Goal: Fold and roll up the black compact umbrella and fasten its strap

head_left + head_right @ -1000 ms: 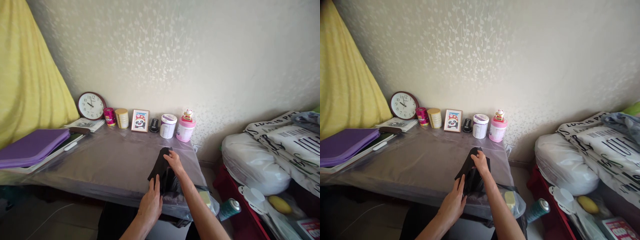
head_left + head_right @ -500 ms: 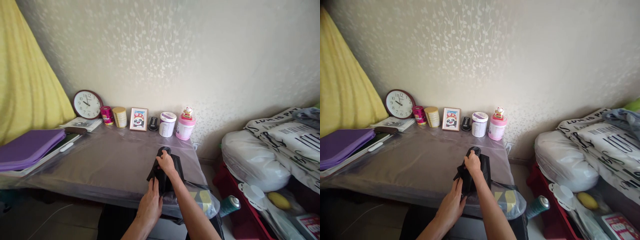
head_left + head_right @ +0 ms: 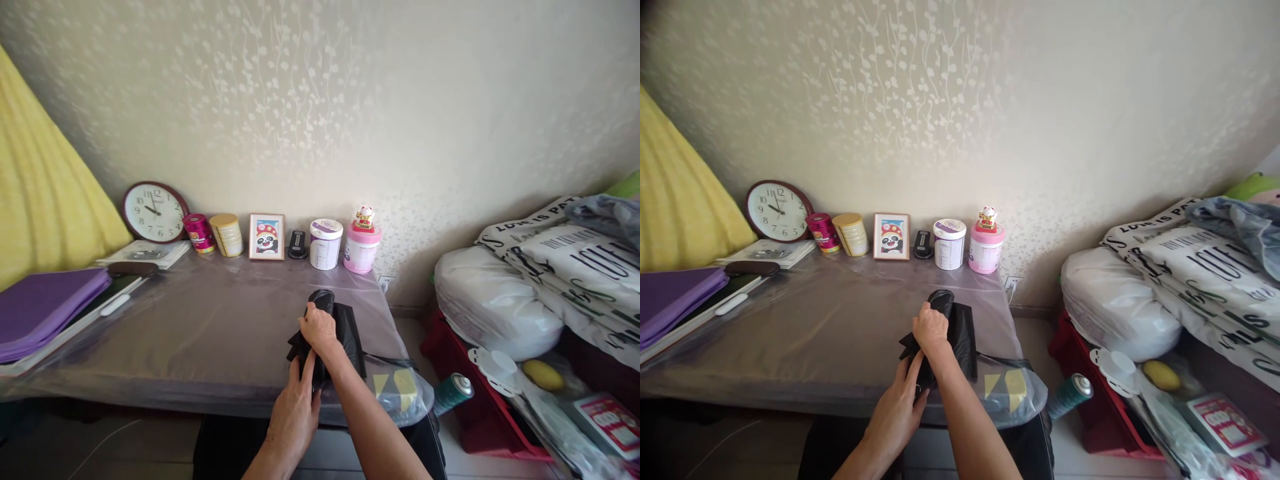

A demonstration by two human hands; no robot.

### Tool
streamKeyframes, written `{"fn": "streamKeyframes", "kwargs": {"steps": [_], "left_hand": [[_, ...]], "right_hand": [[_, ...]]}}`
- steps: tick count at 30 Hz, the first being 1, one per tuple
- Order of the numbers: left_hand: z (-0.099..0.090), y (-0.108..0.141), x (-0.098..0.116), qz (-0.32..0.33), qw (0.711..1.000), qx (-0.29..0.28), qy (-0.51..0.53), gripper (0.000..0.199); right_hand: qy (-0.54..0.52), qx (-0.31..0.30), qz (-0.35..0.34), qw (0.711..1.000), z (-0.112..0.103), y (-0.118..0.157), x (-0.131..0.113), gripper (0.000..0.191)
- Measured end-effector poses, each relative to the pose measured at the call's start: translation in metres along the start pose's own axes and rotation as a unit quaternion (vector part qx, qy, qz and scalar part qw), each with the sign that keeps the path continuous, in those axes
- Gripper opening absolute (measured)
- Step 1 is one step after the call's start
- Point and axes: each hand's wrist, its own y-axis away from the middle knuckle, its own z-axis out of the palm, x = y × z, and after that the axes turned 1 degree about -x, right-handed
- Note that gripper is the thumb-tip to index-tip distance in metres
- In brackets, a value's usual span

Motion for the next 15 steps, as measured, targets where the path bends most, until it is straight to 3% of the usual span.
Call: {"fn": "streamKeyframes", "kwargs": {"steps": [5, 8, 12, 15], "left_hand": [[0.001, -0.003, -0.003, -0.005, 1.000, -0.013, -0.001, 0.062], [0.003, -0.004, -0.005, -0.013, 1.000, -0.005, 0.004, 0.059], [0.005, -0.004, -0.005, -0.012, 1.000, -0.004, 0.014, 0.057], [0.006, -0.003, -0.004, -0.012, 1.000, -0.004, 0.017, 0.059]], "right_hand": [[-0.027, -0.006, -0.041, 0.999, 0.003, 0.007, 0.002, 0.025], [-0.082, -0.003, -0.108, 0.991, 0.000, 0.020, 0.008, 0.028], [-0.190, 0.056, -0.243, 0.950, -0.004, 0.044, 0.024, 0.026], [-0.210, 0.099, -0.292, 0.928, -0.002, 0.053, 0.039, 0.028]]}}
